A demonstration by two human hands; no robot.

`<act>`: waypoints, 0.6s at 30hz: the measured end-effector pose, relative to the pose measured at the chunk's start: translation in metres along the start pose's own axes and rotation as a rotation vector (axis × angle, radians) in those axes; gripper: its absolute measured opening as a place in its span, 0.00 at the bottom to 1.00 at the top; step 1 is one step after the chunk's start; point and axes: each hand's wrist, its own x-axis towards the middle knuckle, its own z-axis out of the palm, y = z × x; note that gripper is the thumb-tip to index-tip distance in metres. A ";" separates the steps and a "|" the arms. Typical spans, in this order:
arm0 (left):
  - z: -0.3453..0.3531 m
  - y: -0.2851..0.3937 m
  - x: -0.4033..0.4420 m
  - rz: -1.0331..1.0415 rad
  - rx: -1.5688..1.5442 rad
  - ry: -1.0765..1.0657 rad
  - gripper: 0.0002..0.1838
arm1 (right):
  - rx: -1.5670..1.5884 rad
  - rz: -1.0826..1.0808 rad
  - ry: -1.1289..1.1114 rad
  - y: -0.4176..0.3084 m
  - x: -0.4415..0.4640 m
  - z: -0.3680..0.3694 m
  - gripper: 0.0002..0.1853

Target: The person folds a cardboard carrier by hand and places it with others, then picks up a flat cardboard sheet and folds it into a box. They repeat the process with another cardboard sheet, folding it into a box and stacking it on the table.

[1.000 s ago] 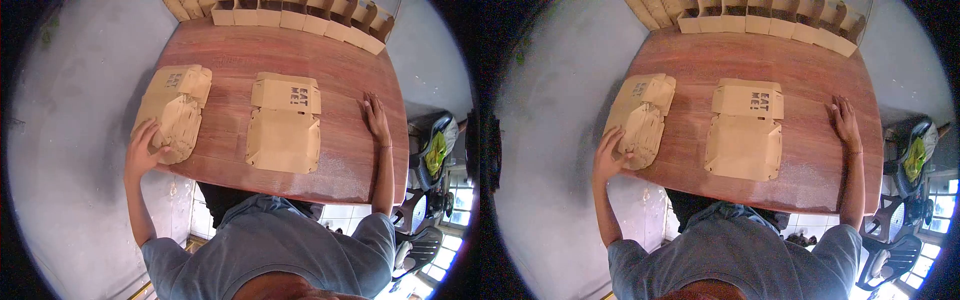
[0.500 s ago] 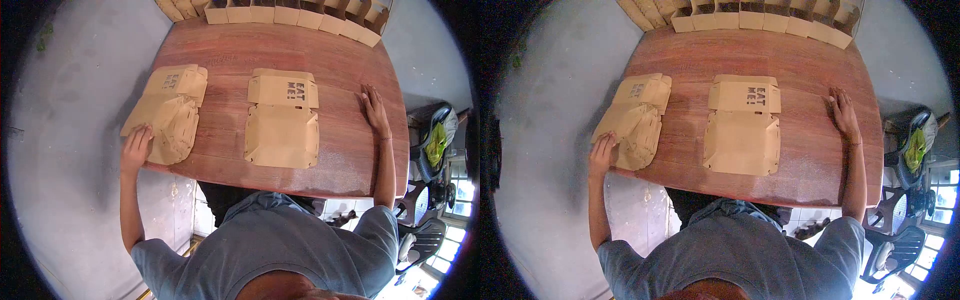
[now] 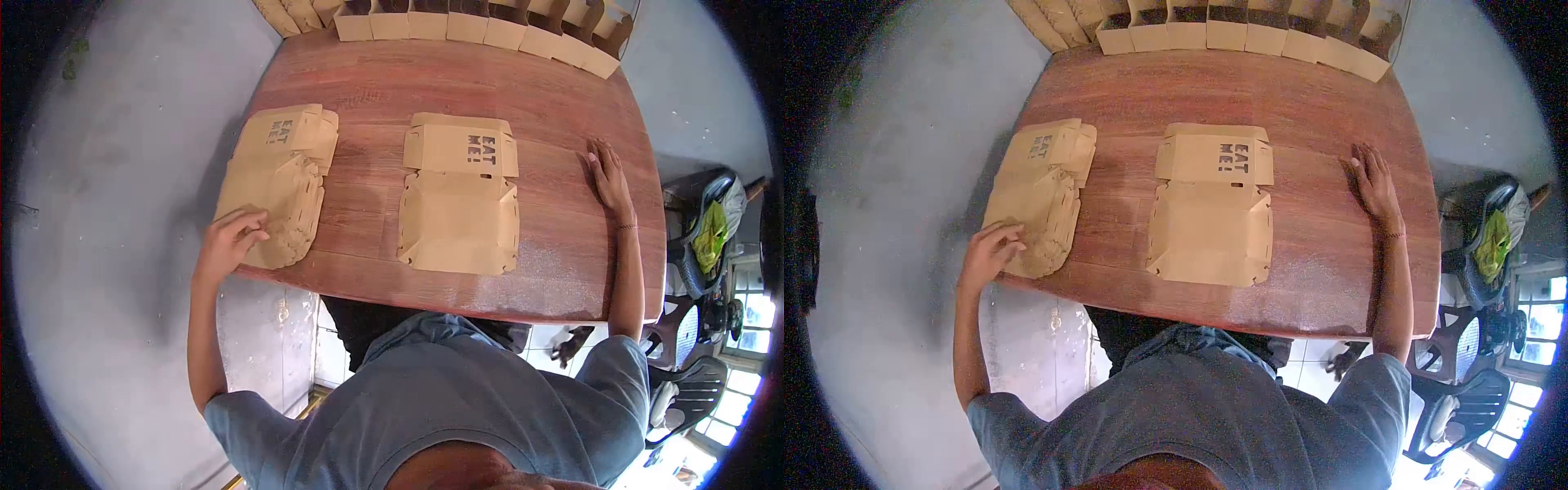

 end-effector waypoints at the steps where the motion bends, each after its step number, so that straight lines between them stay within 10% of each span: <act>1: 0.002 0.001 0.000 -0.031 -0.016 -0.002 0.16 | -0.003 0.002 -0.003 0.001 0.000 0.000 0.27; 4: 0.019 -0.015 0.000 0.275 0.445 0.074 0.26 | -0.021 -0.004 -0.002 -0.004 -0.002 -0.002 0.27; 18: 0.029 -0.002 0.008 0.132 0.512 0.033 0.30 | -0.036 0.005 -0.009 -0.002 -0.003 -0.003 0.27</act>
